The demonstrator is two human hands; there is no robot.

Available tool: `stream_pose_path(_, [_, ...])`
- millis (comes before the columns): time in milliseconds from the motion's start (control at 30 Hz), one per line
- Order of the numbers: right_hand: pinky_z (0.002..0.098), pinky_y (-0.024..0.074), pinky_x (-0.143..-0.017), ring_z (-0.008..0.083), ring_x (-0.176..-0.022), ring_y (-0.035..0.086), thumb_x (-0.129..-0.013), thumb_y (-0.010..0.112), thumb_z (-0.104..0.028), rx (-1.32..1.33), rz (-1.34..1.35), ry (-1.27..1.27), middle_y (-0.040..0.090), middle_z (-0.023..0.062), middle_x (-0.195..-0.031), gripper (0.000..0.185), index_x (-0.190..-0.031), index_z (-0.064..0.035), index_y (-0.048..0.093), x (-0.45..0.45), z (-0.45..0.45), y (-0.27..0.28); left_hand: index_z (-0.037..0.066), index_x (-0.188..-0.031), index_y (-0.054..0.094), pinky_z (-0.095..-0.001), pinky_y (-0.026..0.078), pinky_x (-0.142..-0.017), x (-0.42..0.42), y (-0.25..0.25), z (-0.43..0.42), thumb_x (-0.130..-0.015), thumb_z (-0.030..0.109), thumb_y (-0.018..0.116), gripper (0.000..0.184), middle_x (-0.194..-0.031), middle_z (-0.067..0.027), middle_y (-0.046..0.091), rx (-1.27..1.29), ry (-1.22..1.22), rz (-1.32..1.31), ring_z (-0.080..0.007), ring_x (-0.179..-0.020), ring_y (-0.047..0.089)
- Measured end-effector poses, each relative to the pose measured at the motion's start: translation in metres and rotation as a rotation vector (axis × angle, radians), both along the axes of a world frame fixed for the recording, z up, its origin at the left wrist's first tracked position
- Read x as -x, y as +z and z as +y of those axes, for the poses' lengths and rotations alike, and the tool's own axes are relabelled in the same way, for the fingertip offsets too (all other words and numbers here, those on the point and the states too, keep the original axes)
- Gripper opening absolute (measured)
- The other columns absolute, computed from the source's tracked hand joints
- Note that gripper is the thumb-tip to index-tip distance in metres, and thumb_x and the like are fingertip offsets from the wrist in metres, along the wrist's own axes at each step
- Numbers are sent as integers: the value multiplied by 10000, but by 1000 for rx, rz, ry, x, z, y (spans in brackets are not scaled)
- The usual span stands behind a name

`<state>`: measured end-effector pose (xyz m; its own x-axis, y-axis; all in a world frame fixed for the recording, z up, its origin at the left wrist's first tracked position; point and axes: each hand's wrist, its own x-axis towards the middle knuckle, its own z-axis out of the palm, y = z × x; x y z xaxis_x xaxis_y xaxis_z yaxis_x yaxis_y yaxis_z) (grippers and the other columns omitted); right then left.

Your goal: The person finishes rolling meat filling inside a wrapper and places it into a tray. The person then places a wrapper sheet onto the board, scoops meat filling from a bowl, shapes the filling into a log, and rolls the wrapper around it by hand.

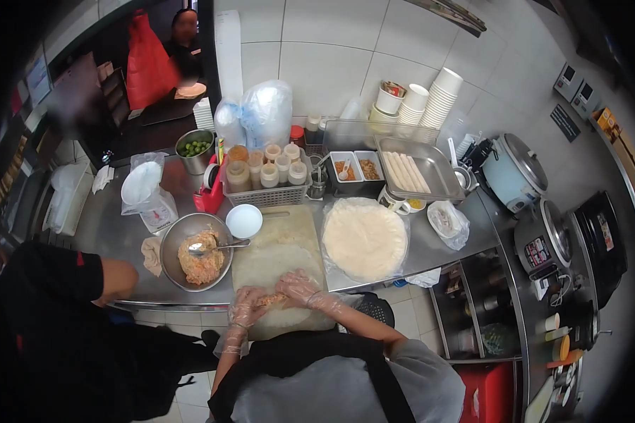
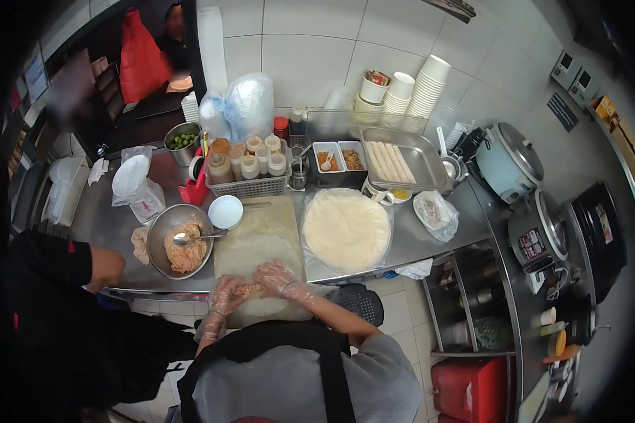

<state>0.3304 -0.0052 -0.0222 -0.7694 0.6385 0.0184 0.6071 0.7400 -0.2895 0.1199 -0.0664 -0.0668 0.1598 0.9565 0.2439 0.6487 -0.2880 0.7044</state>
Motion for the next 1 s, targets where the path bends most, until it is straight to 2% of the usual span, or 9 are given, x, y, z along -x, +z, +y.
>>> stream_pose_path(100, [422, 384, -854, 228, -1017, 518, -650, 717, -295, -24, 175, 8, 553, 34, -989, 352, -944, -136, 606, 11, -9, -9, 109, -967, 643, -370, 459, -780, 10, -12, -1, -592, 61, 757, 395, -965, -113, 524, 57, 24, -80, -306, -918, 536])
stream_pose_path(200, [415, 383, -886, 243, -1043, 506, -665, 715, -329, -136, 296, 13, 539, 49, -1031, 336, -924, -146, 607, 20, 1, -74, 105, -978, 648, -362, 462, -771, 12, -10, -6, -592, 64, 764, 405, -951, -113, 525, 93, 12, -53, -296, -898, 545])
stream_pose_path(300, [420, 383, -896, 255, -1050, 509, -650, 728, -293, -95, 286, -22, 548, 54, -1046, 365, -964, -147, 614, 5, 1, -39, 106, -984, 652, -356, 466, -765, 12, 7, -5, -601, 67, 764, 401, -936, -111, 527, 114, 5, -58, -288, -877, 554])
stream_pose_path(500, [417, 402, -855, 266, -988, 526, -632, 746, -262, -134, 271, -23, 564, 53, -1010, 409, -1015, -163, 642, -28, 0, -34, 112, -992, 653, -355, 464, -766, 7, -2, -8, -620, 59, 755, 390, -928, -95, 531, 74, 65, -80, -272, -888, 555])
stream_pose_path(600, [414, 410, -843, 267, -980, 520, -649, 745, -266, -270, 380, -34, 564, 51, -1017, 389, -1011, -159, 652, -41, 5, -78, 109, -996, 652, -357, 459, -772, 11, -25, -5, -623, 58, 754, 390, -936, -94, 535, 14, 47, -108, -266, -904, 551])
stream_pose_path(667, [417, 420, -835, 271, -983, 519, -645, 754, -263, -145, 490, -14, 567, 49, -1029, 410, -1026, -147, 654, -44, 15, -103, 104, -1000, 650, -356, 458, -779, 9, -26, -7, -621, 56, 754, 395, -945, -94, 540, 30, 36, -113, -267, -906, 550])
stream_pose_path(767, [404, 432, -829, 276, -984, 518, -617, 765, -276, -59, 500, -65, 560, 57, -1027, 414, -978, -114, 644, -47, 15, -57, 103, -1003, 649, -349, 457, -788, 9, -12, -8, -617, 52, 753, 403, -954, -88, 545, 88, 70, -116, -265, -910, 551])
stream_pose_path(867, [407, 436, -823, 286, -973, 519, -628, 759, -244, 57, 563, 32, 564, 70, -1011, 396, -983, -110, 646, -56, 24, -76, 104, -1004, 650, -345, 456, -791, 6, -5, -9, -613, 52, 752, 407, -957, -80, 547, 106, 93, -128, -259, -917, 551])
stream_pose_path(1000, [399, 426, -825, 292, -957, 517, -645, 746, -172, 46, 527, 12, 566, 87, -972, 419, -1051, -116, 654, -60, 22, -56, 104, -1001, 652, -344, 457, -787, 5, -1, -9, -610, 51, 752, 407, -960, -77, 549, 116, 100, -106, -255, -918, 555])
